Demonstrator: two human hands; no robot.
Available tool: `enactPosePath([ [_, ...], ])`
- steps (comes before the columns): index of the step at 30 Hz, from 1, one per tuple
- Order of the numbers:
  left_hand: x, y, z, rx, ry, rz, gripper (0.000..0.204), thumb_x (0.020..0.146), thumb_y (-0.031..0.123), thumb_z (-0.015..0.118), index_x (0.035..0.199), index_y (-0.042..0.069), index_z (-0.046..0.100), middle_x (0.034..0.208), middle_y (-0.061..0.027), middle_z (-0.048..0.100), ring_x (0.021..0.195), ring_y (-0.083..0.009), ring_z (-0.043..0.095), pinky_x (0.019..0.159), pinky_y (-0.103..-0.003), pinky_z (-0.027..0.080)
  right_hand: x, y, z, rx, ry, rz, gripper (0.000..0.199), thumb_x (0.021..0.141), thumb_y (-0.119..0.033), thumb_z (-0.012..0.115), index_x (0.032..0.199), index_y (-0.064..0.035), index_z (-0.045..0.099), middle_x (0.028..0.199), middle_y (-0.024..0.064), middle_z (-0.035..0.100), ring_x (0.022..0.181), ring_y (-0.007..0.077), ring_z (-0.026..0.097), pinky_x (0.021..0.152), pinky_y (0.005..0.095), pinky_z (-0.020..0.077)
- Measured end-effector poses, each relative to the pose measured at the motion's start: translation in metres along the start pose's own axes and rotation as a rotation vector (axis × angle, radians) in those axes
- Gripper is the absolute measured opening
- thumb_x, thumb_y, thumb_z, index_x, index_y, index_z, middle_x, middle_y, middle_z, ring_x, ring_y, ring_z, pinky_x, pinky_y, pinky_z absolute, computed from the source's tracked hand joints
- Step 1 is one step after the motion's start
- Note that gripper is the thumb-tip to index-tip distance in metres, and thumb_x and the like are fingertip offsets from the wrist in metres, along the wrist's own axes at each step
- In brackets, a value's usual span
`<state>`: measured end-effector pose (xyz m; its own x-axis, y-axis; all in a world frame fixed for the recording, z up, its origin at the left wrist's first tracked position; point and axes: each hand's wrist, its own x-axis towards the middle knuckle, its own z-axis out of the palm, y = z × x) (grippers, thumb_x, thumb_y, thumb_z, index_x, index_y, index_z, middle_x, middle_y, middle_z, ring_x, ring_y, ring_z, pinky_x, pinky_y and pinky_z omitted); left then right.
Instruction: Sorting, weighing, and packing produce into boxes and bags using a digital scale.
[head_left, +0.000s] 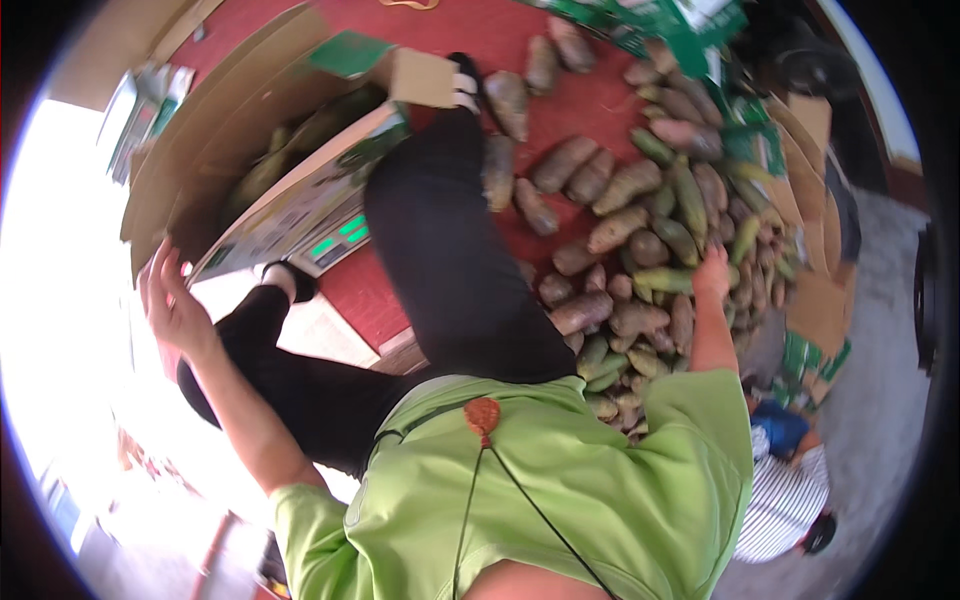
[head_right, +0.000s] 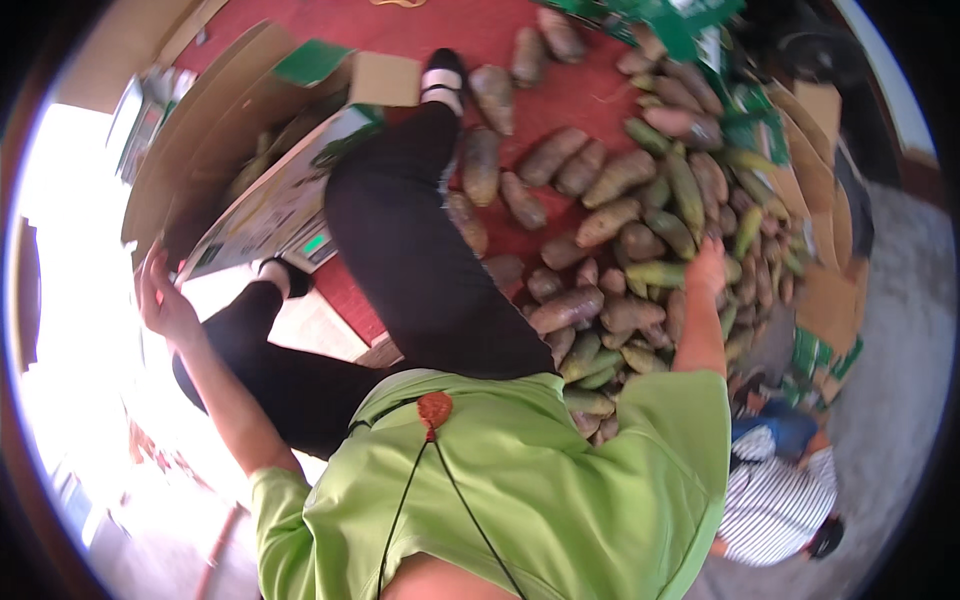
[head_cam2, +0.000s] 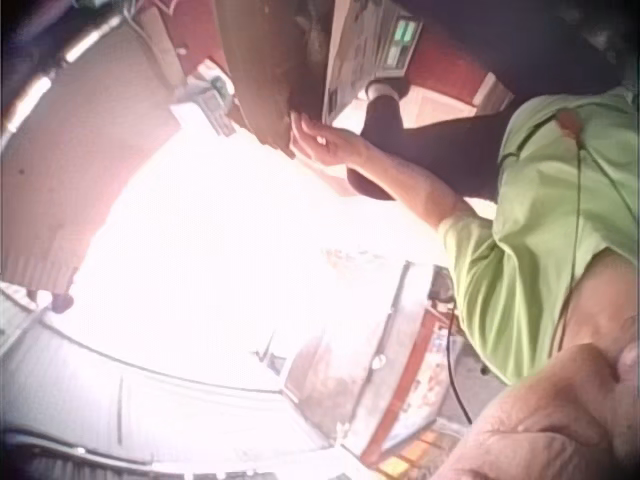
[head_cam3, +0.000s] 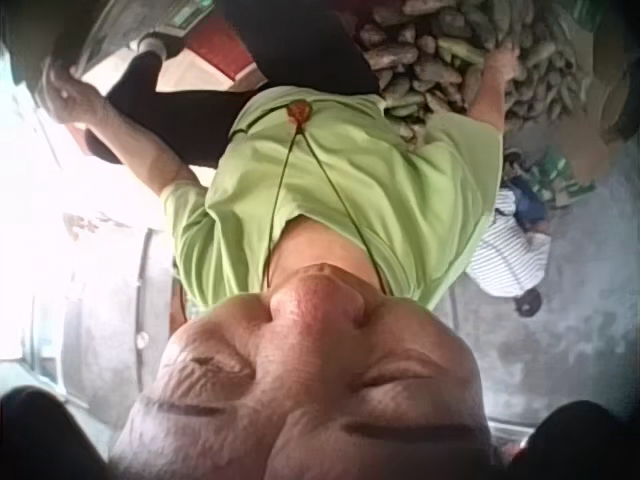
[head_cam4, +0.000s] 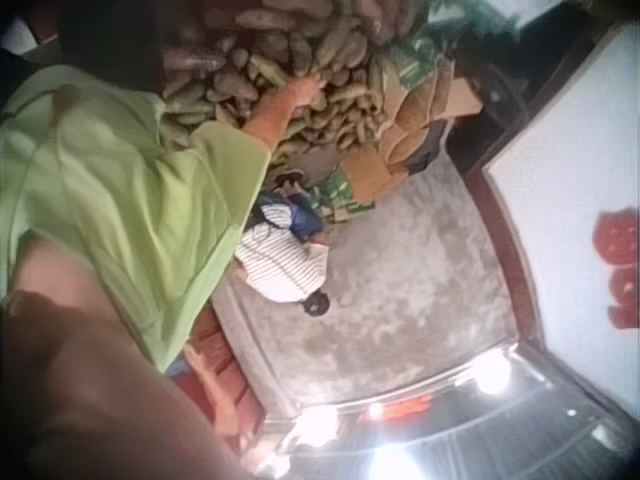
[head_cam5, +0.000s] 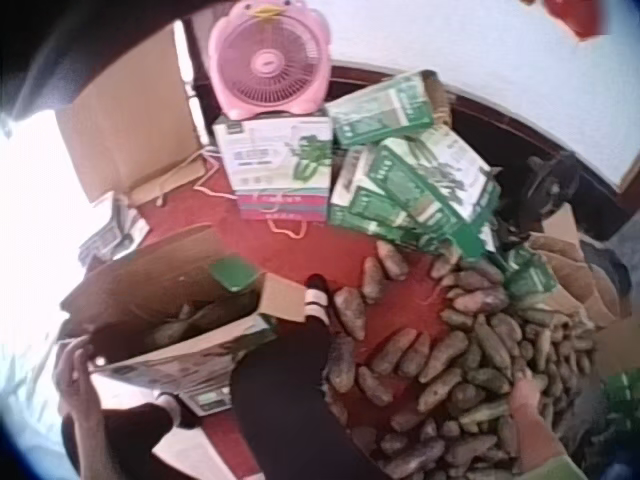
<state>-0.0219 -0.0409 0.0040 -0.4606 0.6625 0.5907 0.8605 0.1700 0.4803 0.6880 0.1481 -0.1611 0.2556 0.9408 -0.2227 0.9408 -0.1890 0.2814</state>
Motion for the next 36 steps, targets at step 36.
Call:
enactPosePath([
  [36, 0.005, 0.023, -0.016, 0.173, -0.119, 0.204, 0.016, 0.076, 0.017, 0.069, 0.086, 0.005, 0.067, 0.067, -0.0059, 0.056, 0.066, -0.0245, 0.056, 0.071, -0.036, 0.046, 0.028, 0.082, -0.034, 1.300, 0.465, 0.325, 0.021, 0.092, -0.014, 0.051, 0.103, 0.0007, 0.061, 0.093, 0.0070, 0.063, 0.083, 0.0162, 0.058, 0.073, 0.0304, 0.0460],
])
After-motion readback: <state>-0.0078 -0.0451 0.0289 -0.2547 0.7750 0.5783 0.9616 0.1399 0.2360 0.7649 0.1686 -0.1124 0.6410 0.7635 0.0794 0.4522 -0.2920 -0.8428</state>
